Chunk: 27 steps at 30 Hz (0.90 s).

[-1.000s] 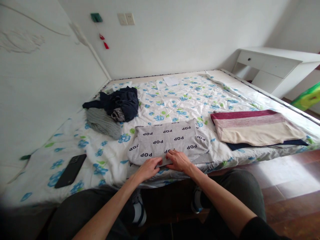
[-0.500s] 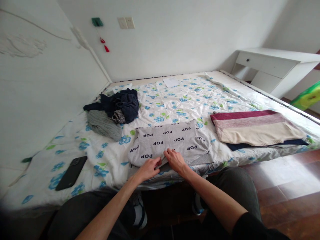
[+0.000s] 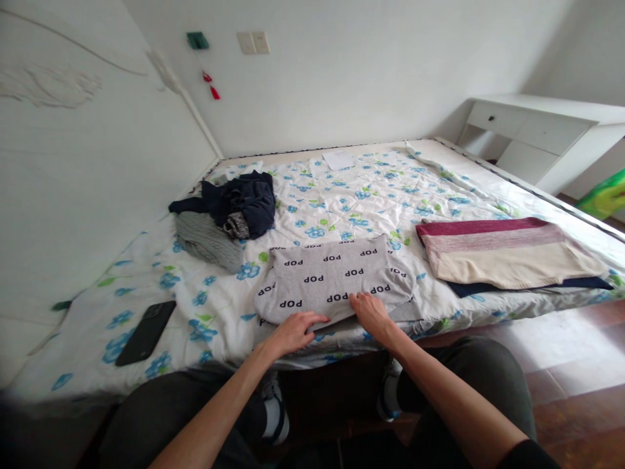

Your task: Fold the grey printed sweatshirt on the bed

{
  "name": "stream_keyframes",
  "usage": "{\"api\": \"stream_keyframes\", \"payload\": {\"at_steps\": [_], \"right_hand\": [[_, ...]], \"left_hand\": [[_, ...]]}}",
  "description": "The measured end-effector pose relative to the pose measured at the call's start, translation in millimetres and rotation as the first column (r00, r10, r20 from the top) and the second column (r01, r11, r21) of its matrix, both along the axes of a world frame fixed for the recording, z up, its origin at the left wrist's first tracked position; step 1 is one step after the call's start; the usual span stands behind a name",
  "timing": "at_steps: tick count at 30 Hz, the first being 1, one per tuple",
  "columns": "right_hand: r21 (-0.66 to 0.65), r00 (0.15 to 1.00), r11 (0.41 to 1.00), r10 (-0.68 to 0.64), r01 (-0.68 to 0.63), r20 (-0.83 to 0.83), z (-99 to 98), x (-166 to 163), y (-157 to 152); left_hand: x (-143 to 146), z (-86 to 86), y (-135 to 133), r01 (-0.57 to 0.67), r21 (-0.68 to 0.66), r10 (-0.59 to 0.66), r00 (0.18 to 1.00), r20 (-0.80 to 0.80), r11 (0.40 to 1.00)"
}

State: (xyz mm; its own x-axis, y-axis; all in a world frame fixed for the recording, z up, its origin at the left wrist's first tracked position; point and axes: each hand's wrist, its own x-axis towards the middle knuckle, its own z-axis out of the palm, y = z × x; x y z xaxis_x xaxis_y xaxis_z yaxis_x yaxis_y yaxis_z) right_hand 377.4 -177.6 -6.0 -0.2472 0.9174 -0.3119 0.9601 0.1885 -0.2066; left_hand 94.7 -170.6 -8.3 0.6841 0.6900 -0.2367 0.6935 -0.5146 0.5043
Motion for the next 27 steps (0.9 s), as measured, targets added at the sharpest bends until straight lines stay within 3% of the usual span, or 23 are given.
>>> {"api": "stream_keyframes", "payload": {"at_steps": [6, 11, 17, 21, 23, 27], "right_hand": [[-0.141, 0.991, 0.983, 0.123, -0.114, 0.06, 11.8, 17, -8], [-0.245, 0.974, 0.943, 0.219, -0.225, -0.053, 18.7, 36, 4], [-0.403, 0.95, 0.871, 0.193, -0.282, -0.247, 26.9, 57, 27], [-0.436, 0.945, 0.848, 0.206, -0.302, -0.254, 29.3, 56, 34], [-0.452, 0.949, 0.84, 0.22, -0.301, -0.224, 31.3, 50, 37], [-0.458, 0.952, 0.834, 0.265, -0.307, -0.156, 39.1, 35, 41]], "left_hand": [[-2, 6.4, 0, 0.038, 0.012, -0.038, 0.999, 0.002, 0.999], [2, 14.2, 3, 0.003, -0.066, -0.004, 1.0, -0.013, 0.998], [1, 20.0, 13, -0.025, -0.168, 0.021, 0.999, -0.027, 0.985], [-7, 23.0, 36, 0.035, -0.285, -0.029, 0.999, 0.025, 0.958], [-14, 21.9, 55, -0.019, -0.212, 0.031, 0.998, 0.054, 0.977], [-30, 16.1, 108, -0.215, 0.113, 0.2, 0.971, 0.133, 0.97]]}}
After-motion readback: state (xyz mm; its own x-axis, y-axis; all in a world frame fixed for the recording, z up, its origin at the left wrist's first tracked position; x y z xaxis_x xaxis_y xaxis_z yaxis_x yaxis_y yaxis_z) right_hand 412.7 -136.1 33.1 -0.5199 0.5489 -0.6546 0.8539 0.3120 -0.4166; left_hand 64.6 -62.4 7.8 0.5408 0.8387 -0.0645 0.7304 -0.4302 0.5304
